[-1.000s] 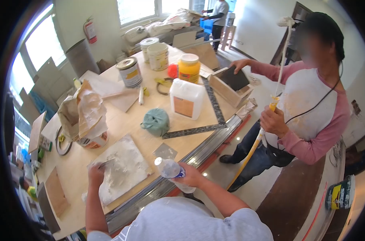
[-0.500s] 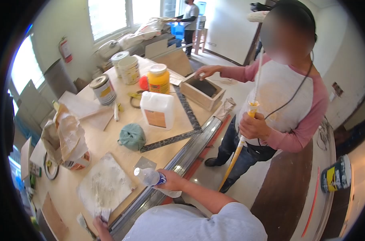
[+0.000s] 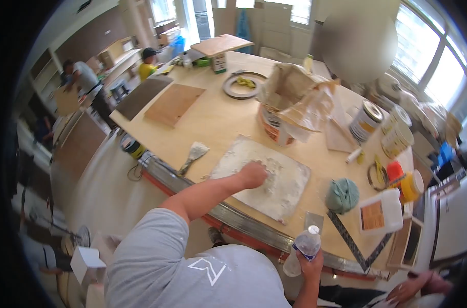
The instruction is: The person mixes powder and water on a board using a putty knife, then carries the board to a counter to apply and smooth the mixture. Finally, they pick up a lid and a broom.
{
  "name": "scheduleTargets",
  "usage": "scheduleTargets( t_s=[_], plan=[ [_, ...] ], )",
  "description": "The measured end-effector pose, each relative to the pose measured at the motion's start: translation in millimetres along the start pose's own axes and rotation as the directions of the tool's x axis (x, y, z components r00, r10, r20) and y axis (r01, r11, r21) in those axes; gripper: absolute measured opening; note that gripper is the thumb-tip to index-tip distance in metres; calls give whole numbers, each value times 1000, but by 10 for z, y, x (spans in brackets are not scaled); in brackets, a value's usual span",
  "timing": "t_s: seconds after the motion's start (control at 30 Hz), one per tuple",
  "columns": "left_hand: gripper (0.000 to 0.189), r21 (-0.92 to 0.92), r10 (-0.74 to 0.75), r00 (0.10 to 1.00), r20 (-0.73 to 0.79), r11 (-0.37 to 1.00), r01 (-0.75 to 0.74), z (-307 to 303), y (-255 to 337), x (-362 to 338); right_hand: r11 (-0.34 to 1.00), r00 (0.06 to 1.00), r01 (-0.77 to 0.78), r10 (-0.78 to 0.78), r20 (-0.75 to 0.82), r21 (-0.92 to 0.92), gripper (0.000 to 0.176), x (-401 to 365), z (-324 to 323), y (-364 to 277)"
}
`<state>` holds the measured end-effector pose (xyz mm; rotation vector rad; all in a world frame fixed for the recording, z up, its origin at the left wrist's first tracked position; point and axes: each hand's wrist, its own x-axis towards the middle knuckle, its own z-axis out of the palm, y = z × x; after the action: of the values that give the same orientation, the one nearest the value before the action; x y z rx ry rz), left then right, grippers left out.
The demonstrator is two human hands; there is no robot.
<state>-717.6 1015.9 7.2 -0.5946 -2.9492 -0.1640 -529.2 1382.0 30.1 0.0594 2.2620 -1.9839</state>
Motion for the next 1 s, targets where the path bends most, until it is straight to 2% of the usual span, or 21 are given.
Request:
scheduleTargets(
  t_s=[0.03, 0.13, 0.2, 0.27, 0.33, 0.4, 0.47, 0.5, 0.6, 0.73, 0.8, 0.87, 0.93, 1.0],
  plan=[
    [16, -6, 1, 1000, -6, 1000, -1, -34, -32, -35, 999, 1000, 21, -22, 17, 34, 56, 49, 38, -13],
    [16, -134, -101, 975, -198, 988, 75, -247, -114, -116, 997, 999, 35, -35, 4, 72, 55, 148, 110, -23],
    [16, -248, -67, 956, -285, 969, -6, -351, -50, -191, 998, 998, 52, -53, 38, 31, 53, 203, 158, -3],
    [16, -172, -13, 991, -132, 985, -10, -155, 83, -199, 998, 995, 56, -54, 85, -14, 50, 284, 257, -88],
    [17, -103, 45, 995, -85, 993, -53, 119, 143, -242, 997, 988, 48, -38, 152, -62, 48, 356, 392, -224],
    [18, -108, 2, 998, -58, 994, -8, 125, 53, -311, 988, 979, 99, -75, 188, -123, 48, 469, 541, -285],
    [18, -146, -110, 990, -83, 985, 97, 5, -36, -308, 977, 973, 118, -77, 217, -180, 49, 440, 738, -550],
    [19, -174, -157, 983, -91, 975, 140, -19, -51, -306, 994, 972, 107, -102, 212, -12, 51, 433, 869, -576],
    [19, -89, -70, 992, -104, 994, 61, 101, -136, -366, 955, 959, 148, -76, 271, -255, 53, 579, 899, -472],
    [19, -157, -109, 991, -77, 983, 96, -58, -177, -348, 841, 950, 216, -63, 306, -496, 55, 722, 870, -329],
    [19, -101, -52, 995, -79, 994, 44, 306, -219, -271, 792, 947, 232, -51, 318, -564, 57, 782, 906, -273],
    [19, -81, -50, 996, -71, 996, 45, 353, -284, -324, 809, 947, 196, -10, 322, -553, 53, 782, 1004, -339],
    [18, -94, -85, 994, -61, 992, 79, 71, -245, -347, 820, 943, 186, 6, 333, -541, 51, 825, 1105, -399],
    [17, -58, -13, 995, -99, 998, 7, 242, -289, -314, 834, 932, 211, -16, 361, -509, 50, 897, 1226, -421]
  ],
)
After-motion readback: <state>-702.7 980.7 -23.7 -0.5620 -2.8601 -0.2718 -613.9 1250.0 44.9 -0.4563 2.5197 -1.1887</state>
